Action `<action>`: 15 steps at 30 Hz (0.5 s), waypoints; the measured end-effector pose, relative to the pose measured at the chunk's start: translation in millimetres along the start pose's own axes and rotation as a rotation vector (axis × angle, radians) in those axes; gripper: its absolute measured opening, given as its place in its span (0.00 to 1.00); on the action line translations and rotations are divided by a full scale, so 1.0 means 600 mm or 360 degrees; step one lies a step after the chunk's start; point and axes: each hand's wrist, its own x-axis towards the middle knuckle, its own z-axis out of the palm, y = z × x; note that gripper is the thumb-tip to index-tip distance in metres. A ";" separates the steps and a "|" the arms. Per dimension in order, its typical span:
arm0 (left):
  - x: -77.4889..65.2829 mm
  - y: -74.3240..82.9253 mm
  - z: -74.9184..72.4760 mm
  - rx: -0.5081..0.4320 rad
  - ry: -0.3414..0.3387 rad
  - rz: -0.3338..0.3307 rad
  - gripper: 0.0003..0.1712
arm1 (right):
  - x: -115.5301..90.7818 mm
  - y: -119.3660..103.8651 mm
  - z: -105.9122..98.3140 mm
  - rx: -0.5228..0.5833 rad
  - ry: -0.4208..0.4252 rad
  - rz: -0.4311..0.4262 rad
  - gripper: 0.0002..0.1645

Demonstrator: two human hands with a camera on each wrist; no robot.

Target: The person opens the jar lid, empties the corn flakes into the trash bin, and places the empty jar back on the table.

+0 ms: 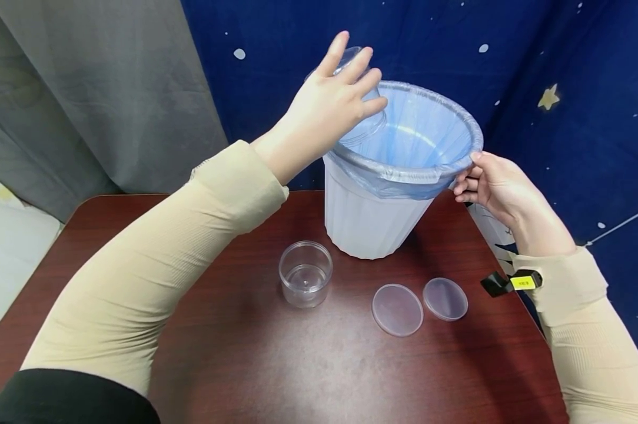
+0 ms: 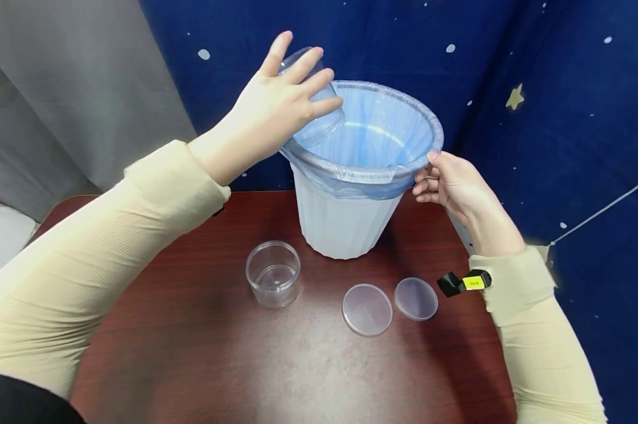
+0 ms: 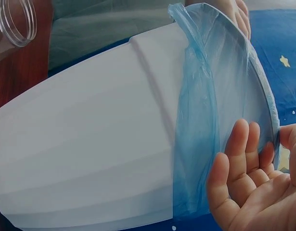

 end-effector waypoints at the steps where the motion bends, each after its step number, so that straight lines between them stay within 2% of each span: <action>1: 0.001 0.000 0.000 -0.0005 -0.0023 -0.0004 0.33 | 0.000 0.000 0.000 0.0001 -0.0001 0.0002 0.12; 15: -0.006 -0.004 0.008 -0.0018 0.0108 0.0087 0.34 | -0.001 0.000 0.001 -0.0004 0.0011 0.0000 0.12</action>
